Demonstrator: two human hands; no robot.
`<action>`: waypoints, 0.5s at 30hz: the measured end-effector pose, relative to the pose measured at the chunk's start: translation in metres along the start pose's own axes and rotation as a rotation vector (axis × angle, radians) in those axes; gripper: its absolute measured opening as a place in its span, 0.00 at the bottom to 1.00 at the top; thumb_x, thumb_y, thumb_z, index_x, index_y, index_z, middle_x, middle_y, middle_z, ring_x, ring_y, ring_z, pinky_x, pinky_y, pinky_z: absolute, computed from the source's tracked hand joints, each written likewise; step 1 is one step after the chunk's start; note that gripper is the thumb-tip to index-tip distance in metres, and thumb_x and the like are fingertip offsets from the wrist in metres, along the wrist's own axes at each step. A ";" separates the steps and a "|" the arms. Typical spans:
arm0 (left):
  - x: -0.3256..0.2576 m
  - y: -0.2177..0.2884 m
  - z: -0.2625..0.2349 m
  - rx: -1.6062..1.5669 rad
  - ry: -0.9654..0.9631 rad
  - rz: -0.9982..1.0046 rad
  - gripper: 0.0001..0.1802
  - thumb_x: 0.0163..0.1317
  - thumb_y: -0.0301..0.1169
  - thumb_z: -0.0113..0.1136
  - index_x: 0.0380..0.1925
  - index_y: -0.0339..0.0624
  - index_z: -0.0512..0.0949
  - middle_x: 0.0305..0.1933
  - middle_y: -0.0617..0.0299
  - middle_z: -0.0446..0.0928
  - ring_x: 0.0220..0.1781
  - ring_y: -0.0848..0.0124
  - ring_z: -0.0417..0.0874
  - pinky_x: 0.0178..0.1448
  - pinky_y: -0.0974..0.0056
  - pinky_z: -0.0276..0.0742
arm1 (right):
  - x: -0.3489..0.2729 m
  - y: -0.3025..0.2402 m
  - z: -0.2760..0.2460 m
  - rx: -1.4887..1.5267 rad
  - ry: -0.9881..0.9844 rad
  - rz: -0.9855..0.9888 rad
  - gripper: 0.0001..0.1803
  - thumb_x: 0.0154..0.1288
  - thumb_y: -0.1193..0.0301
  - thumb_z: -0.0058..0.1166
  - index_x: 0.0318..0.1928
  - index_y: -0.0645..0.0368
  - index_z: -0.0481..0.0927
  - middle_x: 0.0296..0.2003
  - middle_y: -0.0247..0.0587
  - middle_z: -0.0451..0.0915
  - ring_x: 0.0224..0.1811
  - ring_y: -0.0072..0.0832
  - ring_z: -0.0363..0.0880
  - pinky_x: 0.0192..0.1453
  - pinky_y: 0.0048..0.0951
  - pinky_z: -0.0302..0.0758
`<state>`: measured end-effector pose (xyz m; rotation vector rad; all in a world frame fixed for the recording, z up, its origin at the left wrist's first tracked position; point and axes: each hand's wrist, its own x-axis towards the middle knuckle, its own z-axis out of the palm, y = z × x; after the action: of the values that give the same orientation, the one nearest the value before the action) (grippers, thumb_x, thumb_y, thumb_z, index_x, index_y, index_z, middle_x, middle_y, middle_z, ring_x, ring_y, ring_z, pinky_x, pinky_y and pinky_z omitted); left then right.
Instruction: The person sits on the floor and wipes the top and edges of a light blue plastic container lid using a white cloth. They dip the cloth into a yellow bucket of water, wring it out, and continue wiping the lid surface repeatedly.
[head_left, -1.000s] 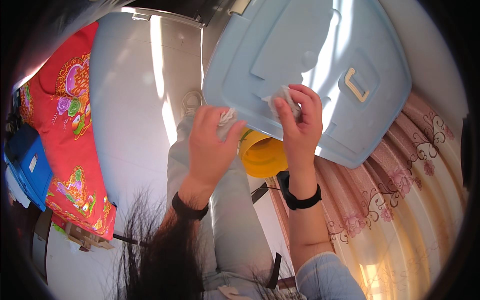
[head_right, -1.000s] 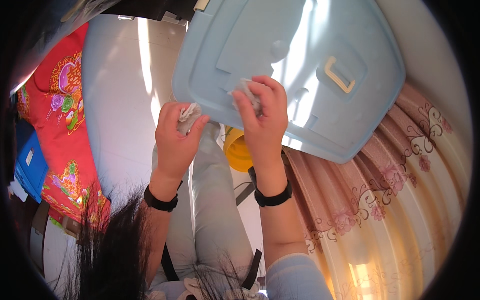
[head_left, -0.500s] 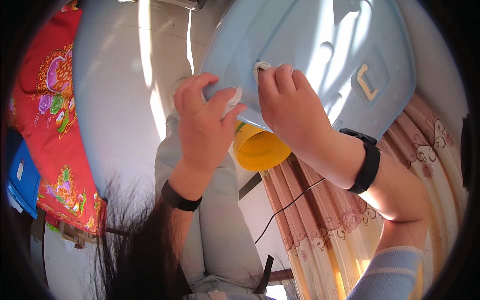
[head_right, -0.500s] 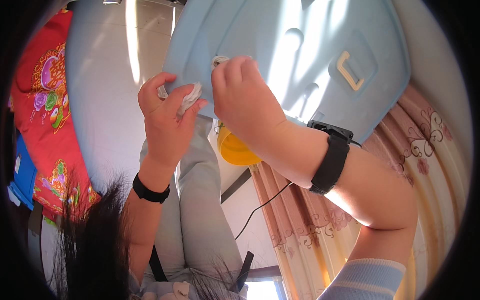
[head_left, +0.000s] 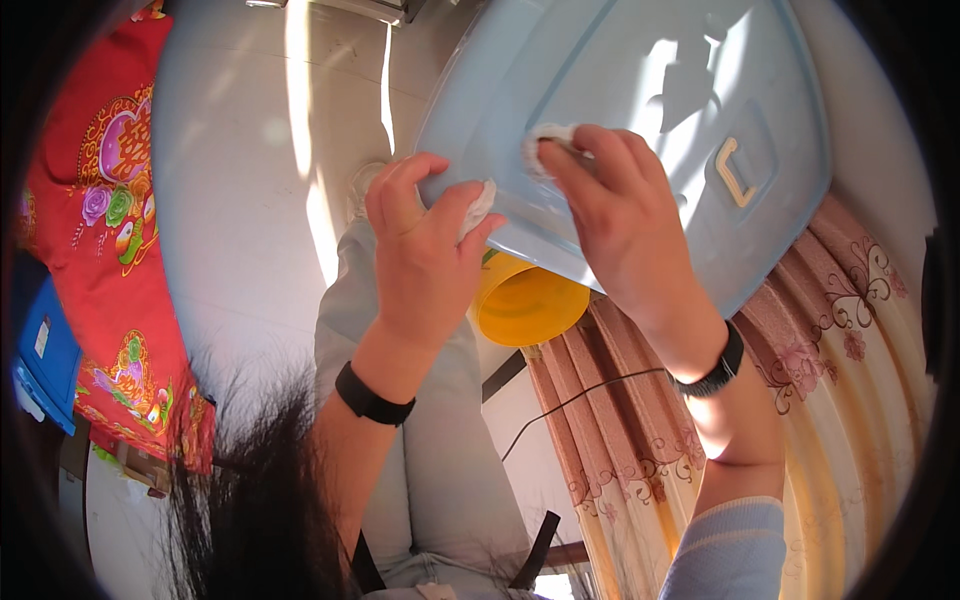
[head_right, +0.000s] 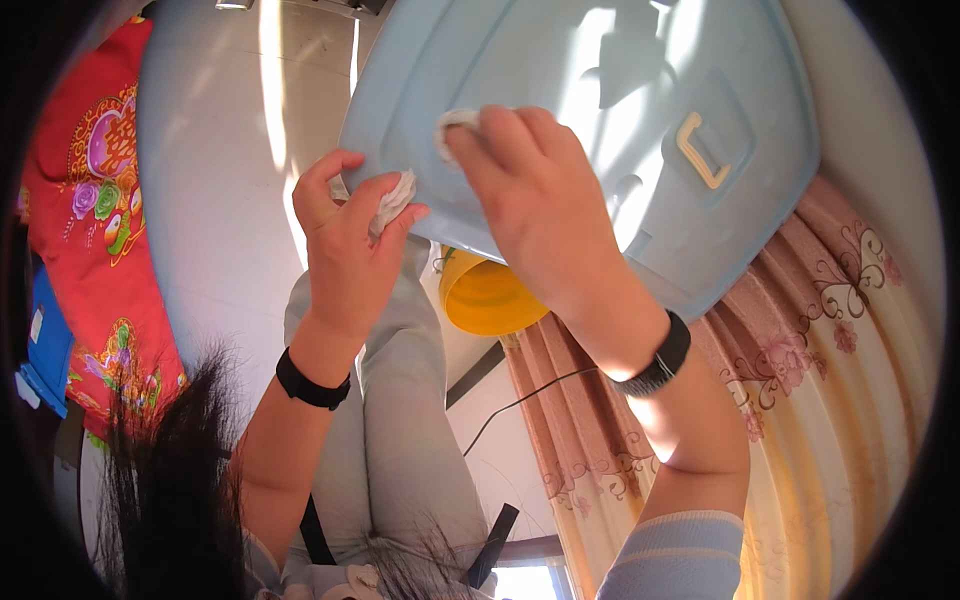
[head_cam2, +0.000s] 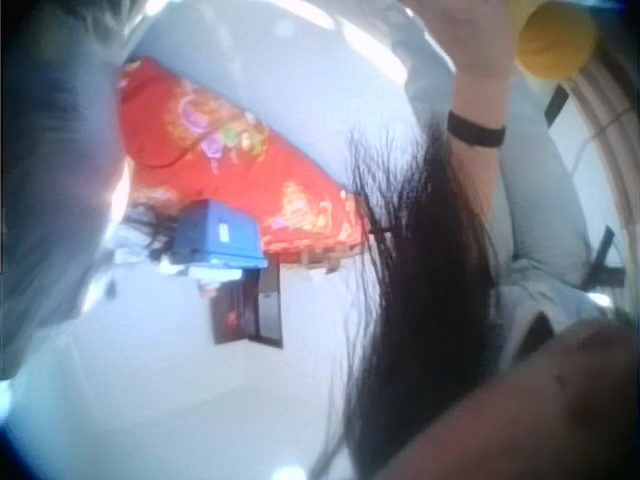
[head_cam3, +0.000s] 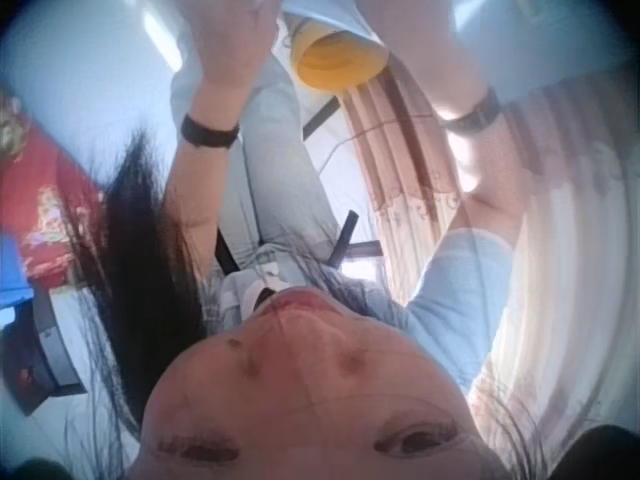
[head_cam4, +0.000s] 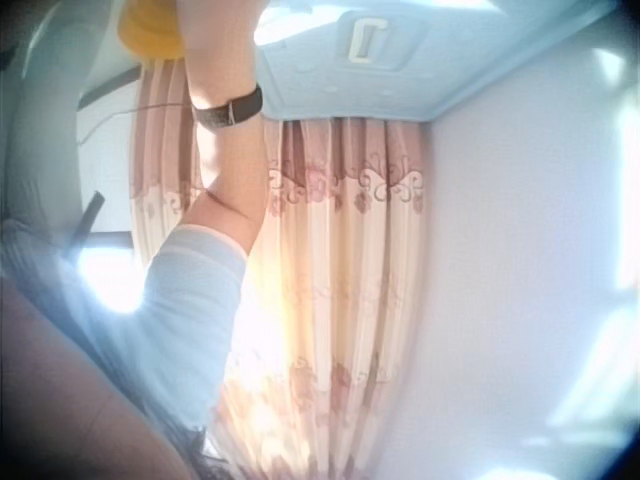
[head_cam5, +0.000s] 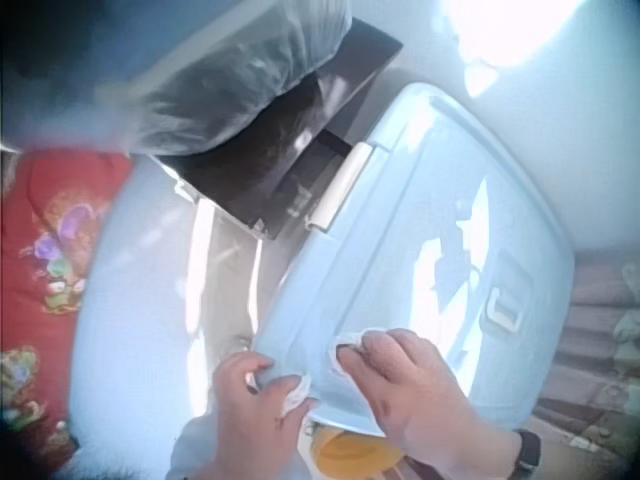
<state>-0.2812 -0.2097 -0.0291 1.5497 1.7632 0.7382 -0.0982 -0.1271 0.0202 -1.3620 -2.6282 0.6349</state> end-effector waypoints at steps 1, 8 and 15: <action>0.000 0.000 0.000 0.005 0.002 0.000 0.19 0.49 0.26 0.80 0.41 0.43 0.84 0.59 0.57 0.71 0.64 0.51 0.70 0.65 0.51 0.70 | 0.004 0.007 0.013 -0.002 -0.016 -0.099 0.17 0.58 0.79 0.61 0.50 0.62 0.84 0.44 0.38 0.77 0.45 0.36 0.78 0.48 0.35 0.78; -0.003 0.003 0.002 0.007 -0.011 -0.011 0.18 0.51 0.27 0.79 0.43 0.43 0.85 0.60 0.56 0.71 0.64 0.51 0.69 0.66 0.52 0.69 | -0.022 0.021 0.018 0.168 -0.127 -0.044 0.09 0.59 0.79 0.62 0.41 0.62 0.86 0.38 0.36 0.73 0.44 0.34 0.76 0.48 0.35 0.77; 0.000 -0.002 -0.013 -0.410 0.061 -0.255 0.16 0.59 0.23 0.75 0.46 0.39 0.83 0.61 0.56 0.72 0.60 0.61 0.75 0.62 0.61 0.77 | -0.017 -0.001 -0.002 0.527 0.256 0.507 0.14 0.62 0.86 0.61 0.47 0.61 0.87 0.44 0.43 0.81 0.35 0.33 0.83 0.38 0.30 0.80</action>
<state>-0.2921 -0.2102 -0.0225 1.0205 1.6813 0.9531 -0.0888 -0.1404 0.0237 -1.7706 -1.7392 1.0337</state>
